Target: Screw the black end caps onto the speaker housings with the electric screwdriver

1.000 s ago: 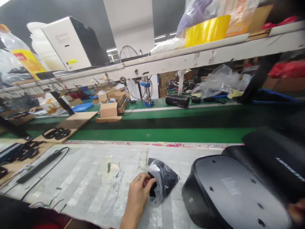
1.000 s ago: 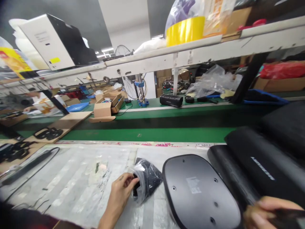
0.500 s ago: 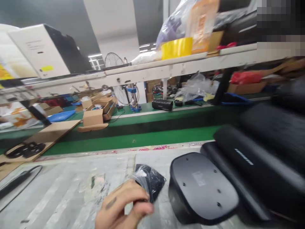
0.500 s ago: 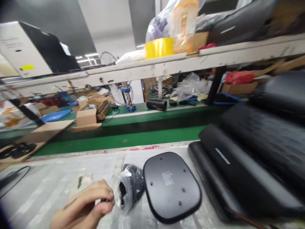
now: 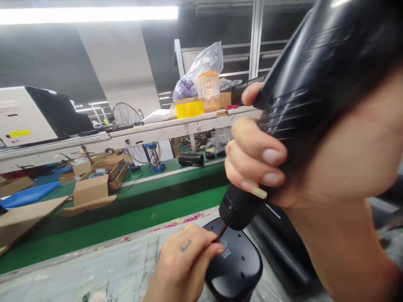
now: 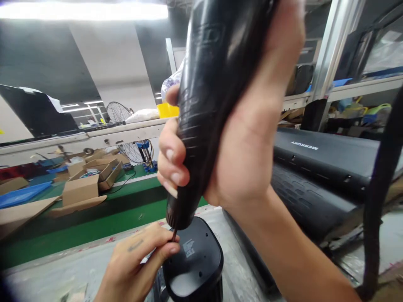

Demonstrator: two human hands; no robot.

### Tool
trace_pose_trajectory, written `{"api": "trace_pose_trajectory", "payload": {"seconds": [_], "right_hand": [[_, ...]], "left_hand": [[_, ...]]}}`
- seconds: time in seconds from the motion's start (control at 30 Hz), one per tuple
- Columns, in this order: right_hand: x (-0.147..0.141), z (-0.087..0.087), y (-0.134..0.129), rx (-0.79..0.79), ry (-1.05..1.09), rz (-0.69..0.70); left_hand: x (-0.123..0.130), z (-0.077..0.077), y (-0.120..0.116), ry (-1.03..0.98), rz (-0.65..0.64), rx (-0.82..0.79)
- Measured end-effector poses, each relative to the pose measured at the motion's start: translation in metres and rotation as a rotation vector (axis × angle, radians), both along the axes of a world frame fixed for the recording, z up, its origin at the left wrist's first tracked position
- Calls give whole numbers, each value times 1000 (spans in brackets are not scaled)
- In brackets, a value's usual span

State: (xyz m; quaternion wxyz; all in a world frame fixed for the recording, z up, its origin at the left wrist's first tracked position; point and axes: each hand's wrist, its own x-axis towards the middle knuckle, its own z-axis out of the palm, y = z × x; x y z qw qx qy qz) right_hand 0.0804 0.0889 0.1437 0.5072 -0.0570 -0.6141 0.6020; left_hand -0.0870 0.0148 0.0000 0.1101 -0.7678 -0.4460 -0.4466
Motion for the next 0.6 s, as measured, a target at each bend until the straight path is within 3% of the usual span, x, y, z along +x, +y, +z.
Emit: {"api": "trace_pose_trajectory", "payload": {"seconds": [0.1, 0.27, 0.4, 0.6], "right_hand": [[-14, 4, -4, -62, 103, 218], [-35, 0, 7, -106, 35, 201], [-43, -11, 17, -70, -29, 205], [-48, -16, 22, -103, -70, 184]], "left_hand": [[0, -4, 3, 0, 49, 58], [-4, -17, 5, -12, 169, 197], [-15, -30, -1, -71, 416, 218], [-25, -43, 6, -36, 291, 131]]}}
